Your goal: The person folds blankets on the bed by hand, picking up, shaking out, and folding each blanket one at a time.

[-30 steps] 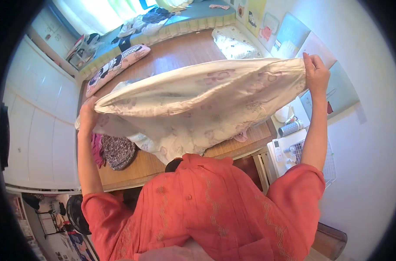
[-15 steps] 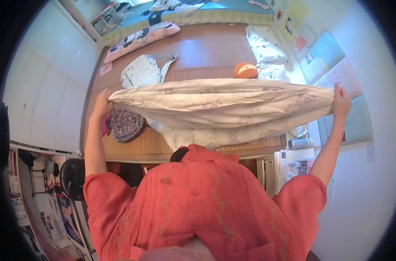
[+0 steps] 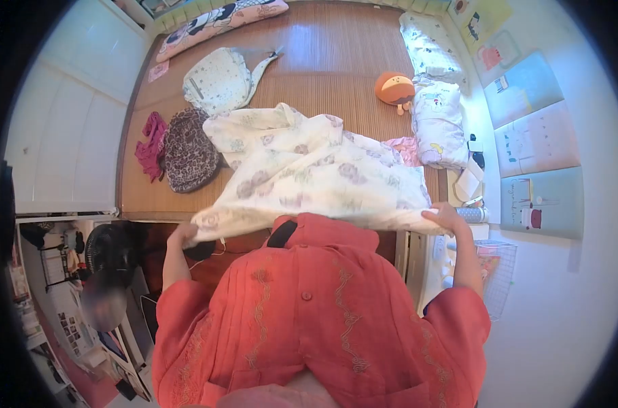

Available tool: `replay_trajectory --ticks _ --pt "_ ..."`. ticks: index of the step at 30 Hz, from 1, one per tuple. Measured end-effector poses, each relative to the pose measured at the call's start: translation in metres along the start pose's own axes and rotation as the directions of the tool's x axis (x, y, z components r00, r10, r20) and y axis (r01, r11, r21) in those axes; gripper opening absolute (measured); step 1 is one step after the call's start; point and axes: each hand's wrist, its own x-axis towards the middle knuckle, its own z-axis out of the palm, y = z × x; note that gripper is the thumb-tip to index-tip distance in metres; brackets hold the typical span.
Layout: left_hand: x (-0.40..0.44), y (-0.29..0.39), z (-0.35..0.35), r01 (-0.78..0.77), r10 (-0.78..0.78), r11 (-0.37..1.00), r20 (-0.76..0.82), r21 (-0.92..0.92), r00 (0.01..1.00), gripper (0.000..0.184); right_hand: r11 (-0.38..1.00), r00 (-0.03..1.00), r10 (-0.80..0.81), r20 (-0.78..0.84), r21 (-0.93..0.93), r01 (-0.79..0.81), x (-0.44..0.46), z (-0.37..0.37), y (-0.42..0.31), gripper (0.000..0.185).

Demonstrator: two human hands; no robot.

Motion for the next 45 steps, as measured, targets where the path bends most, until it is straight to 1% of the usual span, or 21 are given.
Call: replay_trajectory --ticks 2,8,10,18,20,23,27,29,30,31,32,34,35,36,37,38,40,41,42,43,45 --pt "-0.005 -0.010 0.023 0.211 -0.197 0.973 0.134 -0.098 0.971 0.047 0.998 0.992 0.018 0.129 0.054 -0.025 0.005 0.002 -0.002 0.050" --pt "-0.005 0.055 0.005 -0.016 0.012 0.997 0.048 0.080 0.999 0.057 0.996 0.995 -0.053 -0.087 -0.078 0.046 0.097 0.030 0.002 0.061" --pt "0.027 0.079 0.009 -0.210 0.212 0.977 -0.161 0.032 0.964 0.063 0.989 0.988 -0.055 -0.145 -0.141 0.035 0.138 0.052 -0.002 0.067" --pt "0.121 0.243 0.011 -0.326 0.326 0.945 -0.231 0.038 0.917 0.091 0.892 0.997 -0.060 0.042 -0.445 0.073 0.241 0.110 -0.033 0.084" --pt "0.147 0.256 0.032 -0.346 0.329 0.938 -0.239 -0.032 0.914 0.088 0.863 0.975 -0.129 0.180 -0.464 0.200 0.257 0.146 -0.031 0.066" --pt "0.172 0.255 0.067 -0.465 0.473 0.871 0.014 -0.159 0.881 0.072 0.879 0.983 -0.071 0.171 -0.454 0.143 0.257 0.197 -0.023 0.053" --pt "0.115 0.234 0.065 -0.198 0.157 0.966 0.229 0.169 0.961 0.062 0.927 0.984 -0.085 0.156 -0.350 0.136 0.199 0.188 -0.027 0.034" --pt "0.081 0.183 0.070 -0.339 0.324 0.940 0.249 0.020 0.913 0.059 0.961 0.964 -0.135 0.228 -0.208 0.184 0.158 0.180 -0.009 0.035" --pt "0.120 0.098 0.149 -0.458 0.485 0.869 0.148 -0.187 0.862 0.064 0.969 0.945 -0.183 0.269 -0.112 0.220 0.142 0.176 -0.002 0.036" --pt "0.067 0.133 0.085 -0.155 0.149 0.987 0.550 -0.036 0.822 0.070 0.971 0.926 -0.200 0.321 -0.061 0.230 0.129 0.165 -0.004 0.037" --pt "0.073 0.112 0.093 -0.032 0.023 0.999 0.624 0.003 0.781 0.070 0.970 0.900 -0.224 0.374 -0.006 0.244 0.119 0.149 -0.011 0.038" --pt "0.057 0.127 0.051 -0.129 0.367 0.855 0.411 -0.503 0.834 0.066 0.989 0.959 -0.116 0.259 -0.062 0.136 0.136 0.112 -0.014 0.039" --pt "0.041 0.178 -0.011 -0.092 0.170 0.969 0.347 -0.228 0.922 0.064 0.976 0.991 -0.011 0.131 -0.212 0.039 0.149 0.068 -0.044 0.034" --pt "0.043 0.206 -0.048 -0.235 0.296 0.910 0.136 -0.341 0.945 0.063 0.974 0.974 -0.184 -0.132 -0.157 0.162 0.170 0.038 -0.044 0.036" --pt "0.089 0.211 -0.066 -0.528 0.481 0.808 -0.225 -0.260 0.847 0.058 0.923 0.807 -0.329 -0.491 -0.347 0.165 0.211 0.021 -0.012 0.035" --pt "0.082 0.248 -0.121 -0.467 0.379 0.861 -0.356 -0.203 0.854 0.056 0.982 0.850 -0.173 -0.498 -0.151 0.111 0.206 -0.053 -0.063 0.035" --pt "0.013 0.320 -0.239 -0.560 0.369 0.818 -0.626 -0.132 0.687 0.062 0.955 0.565 -0.286 -0.774 -0.178 0.239 0.191 -0.167 -0.111 0.037" --pt "-0.004 0.337 -0.282 -0.527 0.249 0.846 -0.810 -0.085 0.531 0.062 0.965 0.442 -0.260 -0.859 -0.249 0.084 0.197 -0.231 -0.102 0.035" --pt "-0.003 0.337 -0.333 -0.653 0.256 0.756 -0.894 -0.051 0.366 0.062 0.964 0.228 -0.261 -0.938 -0.242 0.108 0.169 -0.282 -0.126 0.037" --pt "-0.052 0.347 -0.368 -0.812 0.218 0.574 -0.934 -0.111 0.282 0.061 0.969 0.162 -0.184 -0.969 -0.151 0.196 0.120 -0.321 -0.164 0.039" --pt "-0.106 0.359 -0.432 -0.818 0.079 0.575 -0.997 0.029 0.020 0.043 0.948 -0.060 -0.132 -0.989 -0.144 0.286 0.060 -0.374 -0.207 0.040"
